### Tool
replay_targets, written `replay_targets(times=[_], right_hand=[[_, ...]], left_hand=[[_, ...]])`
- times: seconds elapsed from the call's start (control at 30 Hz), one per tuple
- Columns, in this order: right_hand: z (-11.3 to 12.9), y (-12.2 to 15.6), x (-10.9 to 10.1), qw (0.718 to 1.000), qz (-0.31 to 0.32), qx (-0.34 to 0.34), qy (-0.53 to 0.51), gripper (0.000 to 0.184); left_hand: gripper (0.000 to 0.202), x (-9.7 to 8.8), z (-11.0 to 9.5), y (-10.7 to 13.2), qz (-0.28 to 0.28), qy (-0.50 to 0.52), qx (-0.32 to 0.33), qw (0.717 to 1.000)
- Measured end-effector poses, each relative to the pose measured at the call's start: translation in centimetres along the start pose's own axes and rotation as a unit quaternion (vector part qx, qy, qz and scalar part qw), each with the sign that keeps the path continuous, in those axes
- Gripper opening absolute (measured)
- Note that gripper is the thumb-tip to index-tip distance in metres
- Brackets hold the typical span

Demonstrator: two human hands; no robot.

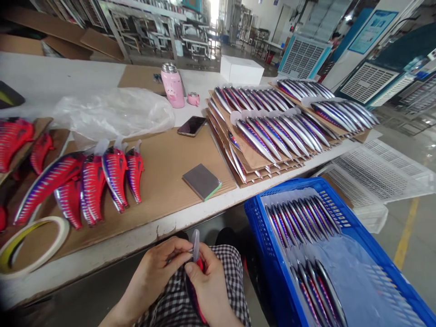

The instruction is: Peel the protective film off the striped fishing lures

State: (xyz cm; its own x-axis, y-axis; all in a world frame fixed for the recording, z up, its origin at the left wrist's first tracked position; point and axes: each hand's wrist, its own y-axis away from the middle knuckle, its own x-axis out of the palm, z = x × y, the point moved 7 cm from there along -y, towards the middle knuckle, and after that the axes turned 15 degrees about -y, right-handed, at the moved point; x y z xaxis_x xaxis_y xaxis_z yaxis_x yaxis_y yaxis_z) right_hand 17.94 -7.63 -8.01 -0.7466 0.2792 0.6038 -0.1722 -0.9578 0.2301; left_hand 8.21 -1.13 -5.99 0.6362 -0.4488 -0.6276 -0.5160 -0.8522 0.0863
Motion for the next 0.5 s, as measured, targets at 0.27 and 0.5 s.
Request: replay_targets(times=[0.27,0.5], right_hand=[[-0.1,-0.2,-0.3,1.0,-0.006,-0.003,-0.002,0.02],[0.0,0.0,0.2,1.0,0.001,-0.004,-0.005,0.027]], left_hand=[[0.014,-0.2,-0.9,0.5,-0.015,-0.07,0.037,0.997],[0.018,-0.2,-1.4,0.3,-0.005,-0.097,0.023,0.995]])
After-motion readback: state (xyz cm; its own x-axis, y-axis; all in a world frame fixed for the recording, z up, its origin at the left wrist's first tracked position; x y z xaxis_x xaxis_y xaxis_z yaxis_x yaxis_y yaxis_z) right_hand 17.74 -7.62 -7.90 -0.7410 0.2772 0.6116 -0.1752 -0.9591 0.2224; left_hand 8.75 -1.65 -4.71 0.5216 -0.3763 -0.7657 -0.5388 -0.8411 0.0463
